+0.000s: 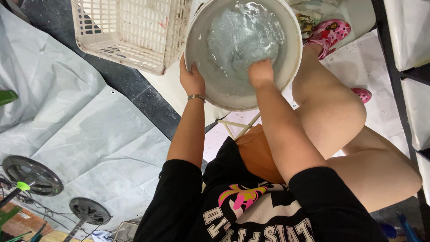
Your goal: The person sits on the floor and repeatedly folds newspaper sheets, placing them on a nearby shelf. Toward the end, the person picks up a small dish and washes it in a bucket of water.
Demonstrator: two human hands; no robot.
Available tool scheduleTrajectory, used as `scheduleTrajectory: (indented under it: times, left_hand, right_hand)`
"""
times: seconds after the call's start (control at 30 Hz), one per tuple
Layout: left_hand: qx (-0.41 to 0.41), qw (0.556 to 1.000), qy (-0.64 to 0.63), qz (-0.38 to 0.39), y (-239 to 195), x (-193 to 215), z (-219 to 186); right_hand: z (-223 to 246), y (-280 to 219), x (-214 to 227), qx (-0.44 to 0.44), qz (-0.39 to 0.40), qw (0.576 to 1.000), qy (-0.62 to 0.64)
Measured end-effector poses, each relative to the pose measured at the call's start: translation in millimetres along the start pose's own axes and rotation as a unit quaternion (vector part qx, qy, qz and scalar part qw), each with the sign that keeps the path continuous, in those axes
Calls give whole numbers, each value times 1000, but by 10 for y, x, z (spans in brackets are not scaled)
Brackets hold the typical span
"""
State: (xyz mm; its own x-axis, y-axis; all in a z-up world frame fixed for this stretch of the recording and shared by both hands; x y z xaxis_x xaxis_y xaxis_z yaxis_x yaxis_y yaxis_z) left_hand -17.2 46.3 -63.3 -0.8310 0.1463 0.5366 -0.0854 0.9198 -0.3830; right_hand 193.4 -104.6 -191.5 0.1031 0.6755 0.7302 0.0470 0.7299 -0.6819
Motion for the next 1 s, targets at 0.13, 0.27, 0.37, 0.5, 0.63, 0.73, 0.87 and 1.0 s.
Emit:
scheduleTrajectory:
  times: [0.13,0.27,0.37,0.5,0.63,0.73,0.87,1.0]
  left_hand:
    - [-1,1000,5,-1,5,8,-29]
    - [15,1000,-1,2,1,9,-35]
    - [22,1000,-8,10,16,7,-27]
    - [14,1000,-8,3,14,9,-37]
    - [31,999,8,3,10,21,-58]
    - [24,1000,12,4,18,13,-43]
    - [15,1000,12,-3,37,15,-6]
    - [5,1000,11,-3,40,11,12]
  right_hand:
    - [-122,-60,171,-30,-29,988,146]
    - [-171,-135,327,-40,6,941,337]
    - [-228,-70,250,-79,7,873,482]
    - [-392,121,158,-86,-80,583,804]
    - [-512,-4,197,-121,-54,342,930]
    - [-505,-94,401,-91,-54,232,967]
    - [-565,-164,602,-43,-57,109,992]
    - [-585,-83,444,-81,-47,102,990]
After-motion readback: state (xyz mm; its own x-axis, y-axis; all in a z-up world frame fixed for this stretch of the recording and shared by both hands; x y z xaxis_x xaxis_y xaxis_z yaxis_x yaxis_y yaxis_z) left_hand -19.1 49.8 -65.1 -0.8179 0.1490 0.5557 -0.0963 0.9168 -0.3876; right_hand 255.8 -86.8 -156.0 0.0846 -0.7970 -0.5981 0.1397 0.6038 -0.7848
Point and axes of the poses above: each hand's wrist, its own y-axis towards the middle knuckle, its own x-axis out of the back of the hand, z = x × y, the point moved 6 cm from there along y, towards the middle knuckle
